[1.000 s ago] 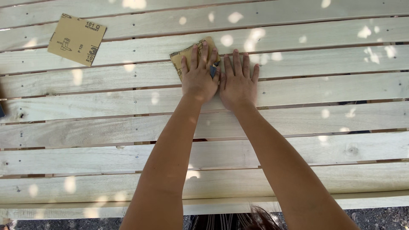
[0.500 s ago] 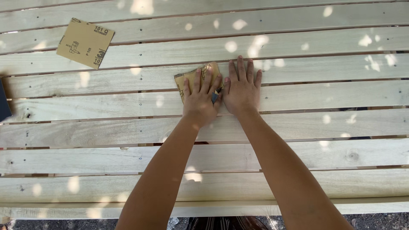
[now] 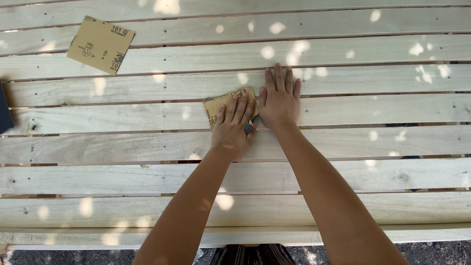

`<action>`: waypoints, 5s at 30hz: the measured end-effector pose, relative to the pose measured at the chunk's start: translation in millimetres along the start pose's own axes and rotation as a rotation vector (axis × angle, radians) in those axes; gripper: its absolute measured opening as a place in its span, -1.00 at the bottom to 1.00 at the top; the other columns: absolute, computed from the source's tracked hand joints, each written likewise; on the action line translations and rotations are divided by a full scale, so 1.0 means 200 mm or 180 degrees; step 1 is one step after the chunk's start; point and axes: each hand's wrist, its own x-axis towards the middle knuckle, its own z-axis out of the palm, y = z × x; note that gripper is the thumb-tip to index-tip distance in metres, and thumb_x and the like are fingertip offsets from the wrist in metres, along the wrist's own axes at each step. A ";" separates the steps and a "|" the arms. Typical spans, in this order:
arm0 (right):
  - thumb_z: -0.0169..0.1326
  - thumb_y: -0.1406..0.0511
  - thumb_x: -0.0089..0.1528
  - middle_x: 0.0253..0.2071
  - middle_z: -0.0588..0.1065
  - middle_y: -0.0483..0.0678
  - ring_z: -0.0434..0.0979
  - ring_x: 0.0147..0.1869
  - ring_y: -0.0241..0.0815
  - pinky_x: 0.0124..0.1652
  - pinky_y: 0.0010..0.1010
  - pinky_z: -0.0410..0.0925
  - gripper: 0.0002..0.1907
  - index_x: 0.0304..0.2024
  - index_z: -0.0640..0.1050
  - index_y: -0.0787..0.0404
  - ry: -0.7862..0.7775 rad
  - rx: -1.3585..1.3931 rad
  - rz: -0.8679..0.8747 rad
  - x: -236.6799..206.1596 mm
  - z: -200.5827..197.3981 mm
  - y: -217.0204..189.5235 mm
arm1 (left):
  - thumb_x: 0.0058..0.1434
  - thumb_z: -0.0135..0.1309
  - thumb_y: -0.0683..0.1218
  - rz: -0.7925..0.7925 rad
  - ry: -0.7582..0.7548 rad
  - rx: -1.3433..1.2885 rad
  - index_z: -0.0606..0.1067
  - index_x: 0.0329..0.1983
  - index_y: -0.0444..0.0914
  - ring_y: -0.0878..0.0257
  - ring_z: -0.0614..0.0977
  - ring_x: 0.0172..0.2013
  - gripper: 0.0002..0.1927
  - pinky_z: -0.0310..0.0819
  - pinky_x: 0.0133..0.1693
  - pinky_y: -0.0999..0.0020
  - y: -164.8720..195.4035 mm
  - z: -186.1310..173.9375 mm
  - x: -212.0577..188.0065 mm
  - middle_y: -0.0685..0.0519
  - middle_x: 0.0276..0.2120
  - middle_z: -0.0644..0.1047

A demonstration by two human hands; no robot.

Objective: The person sands a slatted wooden surface by hand, rubbing a sheet of sandpaper back and forth across the planks with one hand while the other hand rests on the wood. They occasionally reposition the sandpaper and continue sanding different areas of the slats.

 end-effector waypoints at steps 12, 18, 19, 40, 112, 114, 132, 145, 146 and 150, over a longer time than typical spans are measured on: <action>-0.45 0.04 0.46 0.58 0.00 0.00 -0.18 0.65 0.05 0.50 -0.04 -0.24 -0.40 0.49 0.16 0.11 0.0305 0.0322 0.0146 -0.01 0.05 0.06 | 0.43 -0.41 0.22 -0.0105 0.0053 0.0100 -0.19 0.59 0.01 0.07 -0.30 0.52 -0.29 -0.43 0.45 -0.06 0.03 -0.16 0.35 0.09 0.57 -0.26; -0.40 0.06 0.46 0.55 0.06 0.04 -0.13 0.63 0.06 0.49 -0.05 -0.21 -0.41 0.46 0.21 0.17 0.0537 0.0465 0.0146 0.00 0.07 0.08 | 0.43 -0.37 0.20 0.0269 -0.0113 -0.0131 -0.24 0.59 -0.01 0.05 -0.25 0.52 -0.27 -0.44 0.44 -0.10 0.08 -0.05 -0.06 0.11 0.56 -0.23; -0.39 0.06 0.46 0.54 0.07 0.05 -0.13 0.62 0.07 0.48 -0.04 -0.21 -0.41 0.46 0.22 0.17 0.0567 0.0417 0.0129 0.01 0.08 0.08 | 0.42 -0.36 0.20 0.0243 -0.0120 -0.0107 -0.24 0.59 -0.01 0.05 -0.25 0.52 -0.26 -0.44 0.44 -0.09 0.07 -0.06 -0.01 0.11 0.56 -0.23; -0.53 -0.04 0.41 0.60 -0.23 -0.04 -0.35 0.64 0.07 0.46 0.06 -0.34 -0.35 0.54 -0.06 -0.09 -0.0246 -0.0383 0.0243 -0.06 -0.08 0.33 | 0.42 -0.39 0.21 -0.0204 0.0138 -0.0081 -0.14 0.59 0.06 0.06 -0.25 0.53 -0.31 -0.41 0.44 -0.14 0.15 -0.08 0.33 0.15 0.57 -0.22; -0.44 0.02 0.42 0.59 -0.13 -0.04 -0.27 0.64 0.12 0.45 0.10 -0.31 -0.39 0.52 0.08 -0.08 -0.0017 -0.0123 -0.0266 0.05 -0.13 0.63 | 0.41 -0.39 0.23 -0.0306 -0.0020 0.0016 -0.17 0.57 0.18 -0.06 -0.28 0.52 -0.33 -0.45 0.38 -0.37 0.47 -0.06 0.24 0.16 0.57 -0.24; -0.44 0.02 0.42 0.60 -0.13 -0.05 -0.27 0.64 0.10 0.46 0.10 -0.31 -0.39 0.52 0.08 -0.08 -0.0044 -0.0081 -0.0214 0.06 -0.12 0.61 | 0.43 -0.43 0.23 -0.0465 0.0171 -0.0048 -0.17 0.57 0.21 -0.04 -0.28 0.52 -0.35 -0.47 0.40 -0.31 0.44 -0.10 0.43 0.17 0.56 -0.22; -0.45 0.02 0.41 0.59 -0.14 -0.04 -0.28 0.64 0.09 0.44 0.12 -0.33 -0.38 0.51 0.06 -0.07 -0.0096 -0.0114 -0.0161 0.08 -0.13 0.60 | 0.41 -0.38 0.25 -0.0376 0.0098 -0.0032 -0.15 0.58 0.03 -0.01 -0.26 0.52 -0.29 -0.41 0.45 -0.09 0.53 -0.03 0.41 0.07 0.56 -0.21; -0.45 0.02 0.42 0.60 -0.15 -0.08 -0.29 0.64 0.06 0.46 0.14 -0.33 -0.40 0.51 0.07 -0.10 -0.0148 -0.0005 -0.0019 0.10 -0.16 0.57 | 0.41 -0.35 0.22 -0.0099 0.0086 0.0161 -0.16 0.59 0.10 0.00 -0.26 0.51 -0.29 -0.41 0.40 -0.31 0.55 -0.03 0.25 0.16 0.56 -0.21; -0.45 0.02 0.42 0.60 -0.15 -0.08 -0.29 0.65 0.06 0.46 0.13 -0.33 -0.40 0.51 0.07 -0.10 -0.0143 0.0011 0.0002 0.10 -0.15 0.57 | 0.41 -0.36 0.23 -0.0108 0.0004 0.0081 -0.16 0.58 0.13 0.01 -0.26 0.51 -0.30 -0.43 0.40 -0.29 0.55 -0.01 0.21 0.17 0.56 -0.22; -0.44 0.02 0.42 0.59 -0.14 -0.05 -0.29 0.64 0.09 0.45 0.15 -0.34 -0.39 0.51 0.07 -0.07 -0.0132 0.0034 -0.0029 0.11 -0.14 0.55 | 0.42 -0.38 0.22 -0.0182 0.0013 -0.0113 -0.16 0.58 0.17 0.04 -0.26 0.53 -0.32 -0.44 0.43 -0.19 0.51 -0.03 0.30 0.18 0.56 -0.22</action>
